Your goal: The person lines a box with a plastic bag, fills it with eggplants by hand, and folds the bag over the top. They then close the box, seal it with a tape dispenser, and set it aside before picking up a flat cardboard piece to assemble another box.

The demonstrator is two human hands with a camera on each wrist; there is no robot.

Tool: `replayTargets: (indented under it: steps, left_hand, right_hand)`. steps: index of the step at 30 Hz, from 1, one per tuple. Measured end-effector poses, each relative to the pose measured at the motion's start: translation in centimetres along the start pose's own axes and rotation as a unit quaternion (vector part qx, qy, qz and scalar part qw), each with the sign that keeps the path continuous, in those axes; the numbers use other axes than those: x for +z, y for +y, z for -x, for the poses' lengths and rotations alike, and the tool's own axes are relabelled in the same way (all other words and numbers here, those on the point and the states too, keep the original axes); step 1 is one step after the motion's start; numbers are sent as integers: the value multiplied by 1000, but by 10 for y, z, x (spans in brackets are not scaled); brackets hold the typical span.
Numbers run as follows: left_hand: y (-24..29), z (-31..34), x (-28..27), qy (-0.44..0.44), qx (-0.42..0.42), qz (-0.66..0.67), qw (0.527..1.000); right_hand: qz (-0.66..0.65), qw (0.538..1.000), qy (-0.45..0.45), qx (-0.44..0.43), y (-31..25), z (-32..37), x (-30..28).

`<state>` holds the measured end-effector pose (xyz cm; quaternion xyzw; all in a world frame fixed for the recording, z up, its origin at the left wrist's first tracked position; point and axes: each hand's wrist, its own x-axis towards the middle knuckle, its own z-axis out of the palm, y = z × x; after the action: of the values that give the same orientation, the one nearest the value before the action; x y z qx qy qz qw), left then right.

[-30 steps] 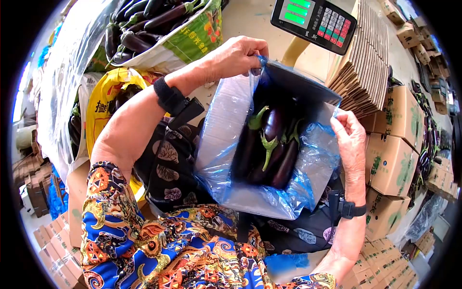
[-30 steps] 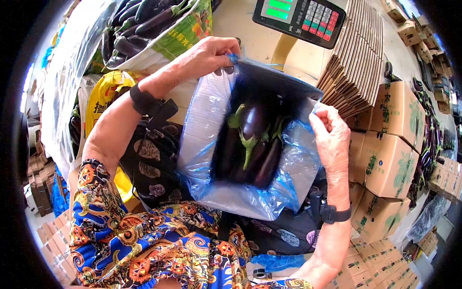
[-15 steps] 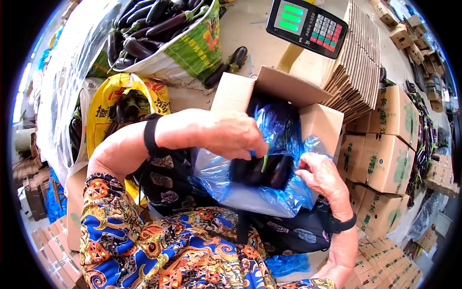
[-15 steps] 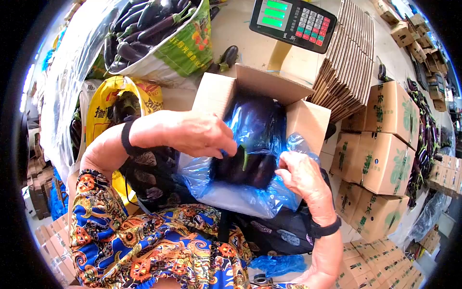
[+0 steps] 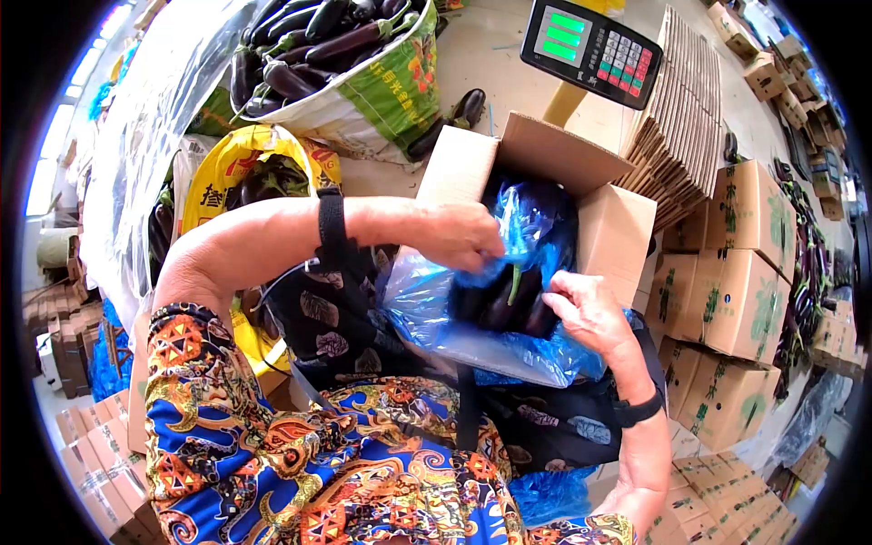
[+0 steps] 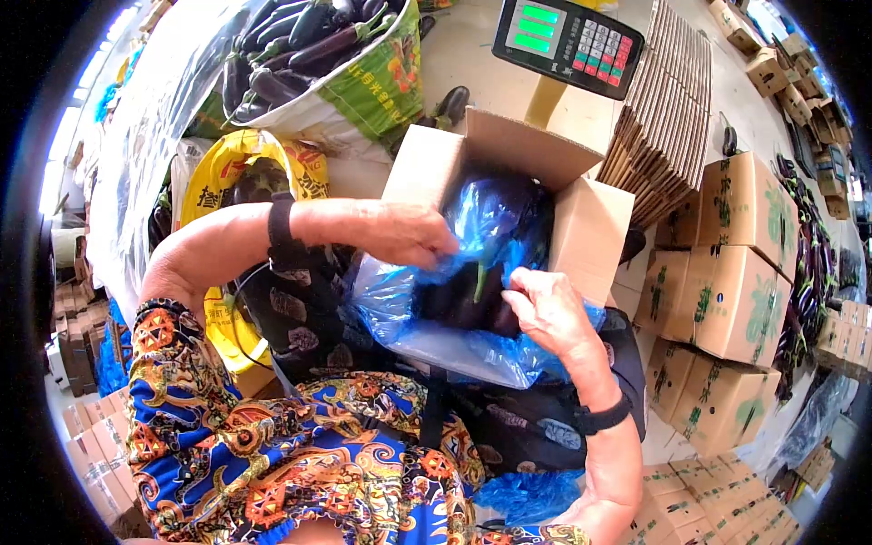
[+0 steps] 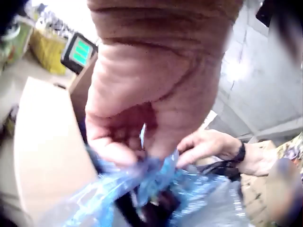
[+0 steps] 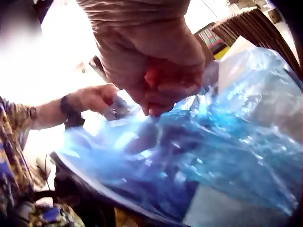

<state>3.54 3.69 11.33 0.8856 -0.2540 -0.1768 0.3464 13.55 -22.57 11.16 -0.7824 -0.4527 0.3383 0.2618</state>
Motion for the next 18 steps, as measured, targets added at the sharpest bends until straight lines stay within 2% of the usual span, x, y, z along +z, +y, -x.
replayTargets:
  steps: [1, 2, 3, 4, 5, 6, 7, 8, 10, 11, 12, 13, 14, 16, 18]
  left_hand:
    - [12, -6, 2, 33, -14, 73, 997]
    - [24, -10, 2, 68, -28, 142, 987]
    - [42, -10, -14, 43, -121, 311, 942]
    - [43, -8, -20, 84, -120, 307, 940]
    - [36, -4, -15, 171, -121, 232, 950]
    - [28, 1, -8, 256, -120, 155, 947]
    - [25, 11, -8, 260, -145, 188, 936]
    - [22, 23, 0, 242, -178, 128, 945]
    - [16, 51, 30, 199, -241, 8, 950]
    - [12, 62, 47, 137, -270, 33, 953]
    - [14, 69, 60, 76, -296, 58, 950]
    - [30, 70, 65, 80, -338, 22, 937]
    - [24, 78, 82, 147, -255, -26, 955]
    - [21, 67, 84, 98, -231, 54, 967]
    - [29, 56, 77, 83, -255, 321, 908]
  right_hand:
    - [-86, 996, 21, -5, -17, 4, -7]
    - [-95, 994, 52, 13, -32, 10, -16]
    - [-71, 992, 100, -7, -34, 13, -20]
    - [-47, 987, 148, -28, -32, 18, -24]
    - [40, 983, 174, -47, -20, 24, -27]
    - [88, 979, 184, -21, -10, 34, -28]
    - [105, 980, 171, 8, 6, 46, -22]
    - [122, 979, 157, 38, 16, 57, -16]
    - [61, 986, 116, 102, 9, 68, -6]
    - [69, 984, 105, 127, 10, 73, 0]
    - [27, 980, 39, 192, 6, 73, 2]
    - [53, 985, 17, 166, 10, 75, 8]
    - [79, 987, -5, 140, 19, 77, 19]
    - [31, 992, -39, 120, 24, 77, 32]
    - [-129, 979, -10, 160, 17, 81, 24]
